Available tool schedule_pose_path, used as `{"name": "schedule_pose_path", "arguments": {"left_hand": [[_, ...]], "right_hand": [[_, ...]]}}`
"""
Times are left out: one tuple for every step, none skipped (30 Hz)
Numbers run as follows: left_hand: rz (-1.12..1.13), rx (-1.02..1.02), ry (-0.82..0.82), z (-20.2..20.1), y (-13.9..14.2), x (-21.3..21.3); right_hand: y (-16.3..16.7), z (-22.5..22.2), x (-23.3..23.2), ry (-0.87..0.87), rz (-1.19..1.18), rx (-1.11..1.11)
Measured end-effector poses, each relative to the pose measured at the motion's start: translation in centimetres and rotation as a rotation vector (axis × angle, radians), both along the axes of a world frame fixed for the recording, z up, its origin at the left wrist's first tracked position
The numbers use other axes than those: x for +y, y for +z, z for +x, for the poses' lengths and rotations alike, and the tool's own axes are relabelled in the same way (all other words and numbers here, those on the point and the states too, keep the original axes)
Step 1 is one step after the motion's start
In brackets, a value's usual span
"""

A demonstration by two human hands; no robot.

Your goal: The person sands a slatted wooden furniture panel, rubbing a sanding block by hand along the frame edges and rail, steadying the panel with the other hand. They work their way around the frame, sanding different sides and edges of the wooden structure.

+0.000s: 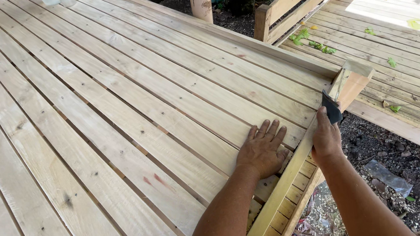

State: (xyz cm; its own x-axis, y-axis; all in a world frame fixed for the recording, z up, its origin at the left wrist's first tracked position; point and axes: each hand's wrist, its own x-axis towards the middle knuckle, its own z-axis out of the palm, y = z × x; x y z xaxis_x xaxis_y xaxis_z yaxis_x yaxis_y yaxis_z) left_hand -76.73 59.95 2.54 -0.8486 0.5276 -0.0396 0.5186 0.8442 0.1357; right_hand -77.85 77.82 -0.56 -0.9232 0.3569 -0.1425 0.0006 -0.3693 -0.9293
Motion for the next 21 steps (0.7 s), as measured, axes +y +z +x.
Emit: {"name": "schedule_pose_path", "arguments": {"left_hand": [[0.002, -0.015, 0.001, 0.1, 0.0, 0.0], [0.005, -0.024, 0.003, 0.0, 0.1, 0.0], [0.009, -0.032, 0.006, 0.0, 0.2, 0.0], [0.008, -0.032, 0.010, -0.1, 0.3, 0.0], [0.006, -0.042, 0.011, -0.1, 0.3, 0.0], [0.007, -0.054, 0.008, -0.2, 0.4, 0.0], [0.005, -0.047, 0.006, -0.3, 0.4, 0.0], [-0.001, -0.041, 0.002, -0.3, 0.4, 0.0], [-0.007, -0.044, -0.007, -0.3, 0.3, 0.0], [-0.003, -0.048, -0.002, -0.2, 0.3, 0.0], [0.001, -0.048, 0.004, -0.2, 0.2, 0.0], [0.002, -0.046, 0.005, -0.1, 0.1, 0.0], [0.011, -0.054, 0.002, -0.1, 0.1, -0.1], [0.024, -0.063, 0.001, -0.1, 0.1, -0.1], [0.038, -0.072, 0.005, -0.1, 0.1, -0.1], [0.023, -0.069, 0.003, -0.1, 0.1, 0.0], [0.004, -0.062, 0.003, -0.3, 0.2, 0.0], [-0.013, -0.062, 0.003, -0.3, 0.3, 0.1], [-0.012, -0.074, 0.004, -0.3, 0.4, 0.2], [-0.010, -0.075, 0.004, -0.5, 0.5, 0.3], [-0.009, -0.080, 0.004, -0.7, 0.6, 0.4]], "right_hand": [[0.0, 0.1, 0.0, 0.040, -0.090, 0.040], [0.0, 0.3, 0.0, 0.081, -0.177, 0.086], [-0.1, 0.6, -0.2, 0.048, -0.050, 0.084], [-0.1, 0.8, -0.3, 0.019, 0.075, 0.083], [-0.2, 1.0, -0.4, -0.014, 0.199, 0.073], [-0.1, 1.0, -0.5, -0.013, 0.141, 0.108], [-0.1, 0.9, -0.4, -0.009, 0.081, 0.154], [0.1, 0.7, -0.4, -0.006, 0.018, 0.200], [0.4, 0.2, -0.1, 0.010, -0.077, 0.140], [0.5, -0.1, 0.0, 0.027, -0.169, 0.078], [0.9, -0.8, 0.5, 0.044, -0.262, 0.021], [0.9, -0.7, 0.4, 0.043, -0.270, 0.050], [1.1, -1.2, 0.7, 0.038, -0.275, 0.079], [0.9, -0.8, 0.4, 0.036, -0.276, 0.107], [0.9, -0.9, 0.6, -0.010, -0.126, 0.119], [0.4, 0.0, 0.0, -0.054, 0.018, 0.135], [0.1, 0.3, -0.3, -0.097, 0.161, 0.155], [-0.4, 1.2, -0.8, -0.083, 0.048, 0.186], [-0.7, 1.4, -0.9, -0.069, -0.064, 0.218], [-0.9, 1.6, -1.0, -0.056, -0.176, 0.259], [-0.9, 1.0, -0.6, -0.077, -0.207, 0.205]]}}
